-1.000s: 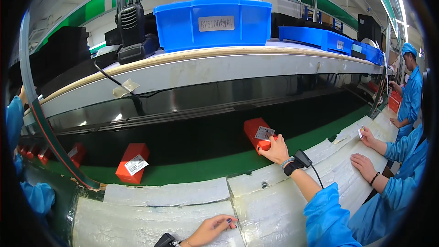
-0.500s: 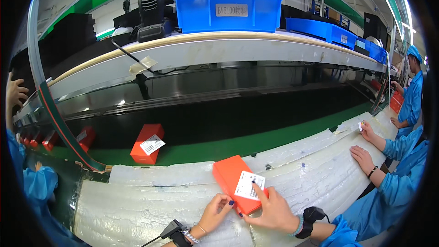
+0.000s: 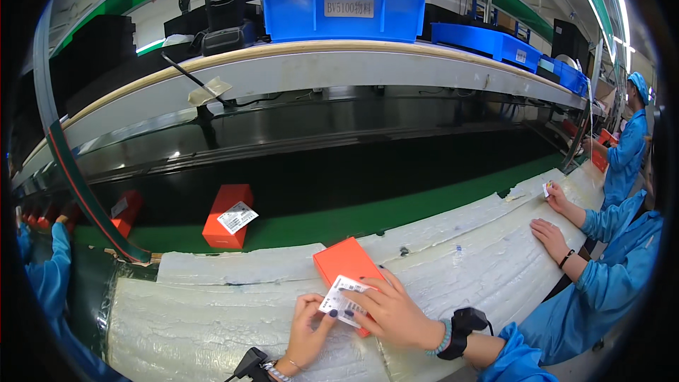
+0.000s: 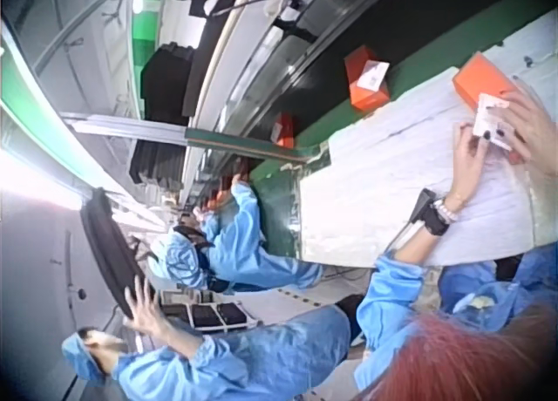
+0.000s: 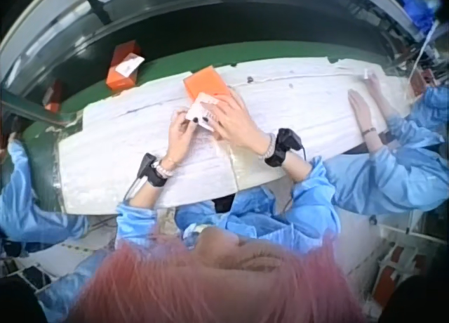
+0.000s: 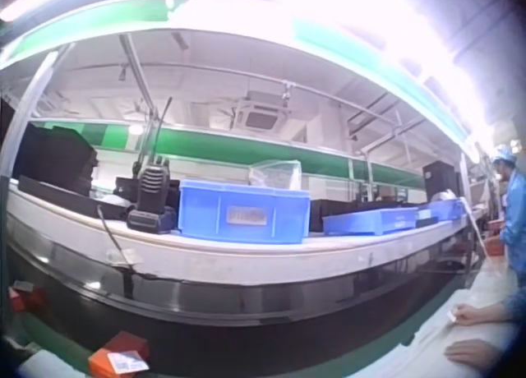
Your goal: The recorder is applying white labels to red boxes on an assembly line.
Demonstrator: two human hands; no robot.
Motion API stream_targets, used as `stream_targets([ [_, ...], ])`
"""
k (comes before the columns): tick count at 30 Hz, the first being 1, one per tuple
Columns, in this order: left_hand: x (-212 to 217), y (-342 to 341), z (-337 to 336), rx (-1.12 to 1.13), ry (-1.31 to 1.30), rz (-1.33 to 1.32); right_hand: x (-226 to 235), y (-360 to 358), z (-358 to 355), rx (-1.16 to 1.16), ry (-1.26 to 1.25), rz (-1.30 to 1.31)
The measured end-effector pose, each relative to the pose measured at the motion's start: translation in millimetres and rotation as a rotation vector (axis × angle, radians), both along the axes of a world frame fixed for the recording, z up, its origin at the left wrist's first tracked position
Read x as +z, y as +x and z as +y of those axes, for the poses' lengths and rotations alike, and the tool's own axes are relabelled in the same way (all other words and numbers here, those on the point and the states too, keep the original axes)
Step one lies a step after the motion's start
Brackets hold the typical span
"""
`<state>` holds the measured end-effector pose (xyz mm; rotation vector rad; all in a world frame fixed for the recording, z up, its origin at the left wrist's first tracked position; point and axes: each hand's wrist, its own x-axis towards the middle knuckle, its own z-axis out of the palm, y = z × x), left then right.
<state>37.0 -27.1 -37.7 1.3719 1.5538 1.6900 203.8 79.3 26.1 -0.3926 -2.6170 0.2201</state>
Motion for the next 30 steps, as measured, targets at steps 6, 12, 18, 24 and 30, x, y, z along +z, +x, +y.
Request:
stream_targets([
  [6,16,-15,-9,-0.104,0.018,-0.085,23,-32,7,0.342,-0.582,0.061],
  [12,15,-14,-13,-0.332,-0.020,-0.467,-8,-40,5,0.445,-0.897,0.142],
  [18,48,-23,-17,-0.335,0.031,-0.971,6,-27,23,0.430,-0.949,0.239],
  [24,49,-46,-16,-0.112,0.120,-0.772,9,-8,61,0.610,-1.294,0.316],
  [30,35,-64,-10,0.297,-0.164,0.561,28,2,68,0.331,-1.137,0.343],
])
